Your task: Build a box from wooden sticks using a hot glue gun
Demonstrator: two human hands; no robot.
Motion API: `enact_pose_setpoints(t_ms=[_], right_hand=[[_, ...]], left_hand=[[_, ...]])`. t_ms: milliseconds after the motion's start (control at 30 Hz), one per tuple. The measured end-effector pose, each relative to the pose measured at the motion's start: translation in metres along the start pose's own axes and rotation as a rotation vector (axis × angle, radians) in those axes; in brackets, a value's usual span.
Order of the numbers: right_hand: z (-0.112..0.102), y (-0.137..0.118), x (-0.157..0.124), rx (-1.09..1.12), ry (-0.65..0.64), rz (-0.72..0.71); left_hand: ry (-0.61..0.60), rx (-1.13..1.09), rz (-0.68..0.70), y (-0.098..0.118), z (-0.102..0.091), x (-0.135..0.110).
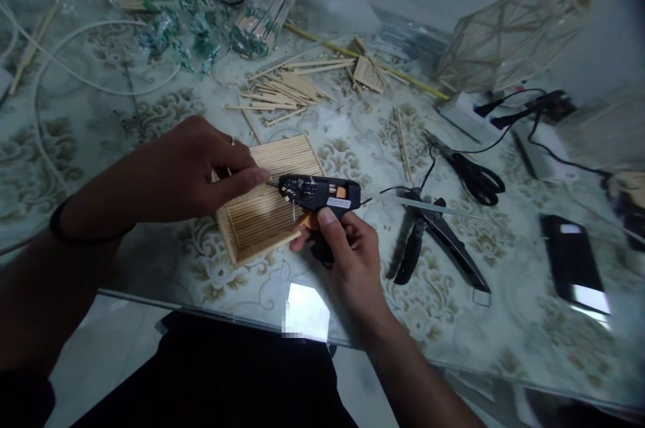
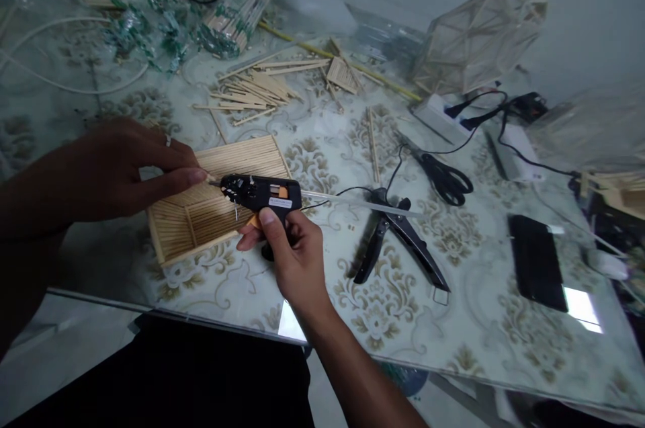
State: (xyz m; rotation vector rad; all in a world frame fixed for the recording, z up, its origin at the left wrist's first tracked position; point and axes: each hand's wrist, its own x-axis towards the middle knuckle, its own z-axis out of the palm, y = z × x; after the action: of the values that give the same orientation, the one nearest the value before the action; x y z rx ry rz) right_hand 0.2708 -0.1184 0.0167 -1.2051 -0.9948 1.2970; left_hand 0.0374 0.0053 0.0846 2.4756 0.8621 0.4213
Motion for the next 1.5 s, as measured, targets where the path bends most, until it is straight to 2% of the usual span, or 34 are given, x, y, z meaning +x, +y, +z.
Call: enact_pose_setpoints(t_ms=[200, 333, 400, 500, 700, 933, 1100, 1267, 1400, 1500], right_hand=[[0.0, -0.001, 0.001, 0.041, -0.016, -0.006], [-0.014, -0.011, 0.014, 0.075, 0.087, 0.002], [-0.028, -0.019, 0.025, -0.073, 0.141, 0.026], [-0.055, -0.031, 0.044, -0.373, 0.227, 0.091], [-0.104, -0.04, 0.07, -0.713, 0.355, 0.168], [-0.136, -0.042, 0.098, -1.046, 0.423, 0.213], [-0.142, -0.037, 0.104, -1.179, 0.453, 0.178], [-0.142, -0.035, 0.098, -1.196, 0.48, 0.078], [-0.128, -0.044, 0.082, -1.09, 0.513, -0.091], [-0.106, -0.049, 0.062, -0.905, 0.4, -0.129]], left_hand=[[-0.048, -0.005, -0.035, 0.007, -0.005, 0.0], [-0.088, -0.045, -0.051, 0.011, -0.007, -0.001], [-0.079, -0.062, -0.034, 0.01, -0.005, -0.001], [0.011, -0.095, -0.009, 0.006, 0.0, -0.004], [0.126, -0.074, -0.05, 0.01, 0.01, -0.005], [0.155, 0.041, -0.031, 0.015, 0.012, -0.006], [0.166, 0.013, 0.044, 0.008, 0.006, -0.01], [0.207, 0.006, 0.14, 0.006, -0.007, -0.013], [0.244, 0.081, 0.189, 0.01, -0.021, -0.015], [0.303, 0.116, 0.195, 0.018, -0.023, -0.021]])
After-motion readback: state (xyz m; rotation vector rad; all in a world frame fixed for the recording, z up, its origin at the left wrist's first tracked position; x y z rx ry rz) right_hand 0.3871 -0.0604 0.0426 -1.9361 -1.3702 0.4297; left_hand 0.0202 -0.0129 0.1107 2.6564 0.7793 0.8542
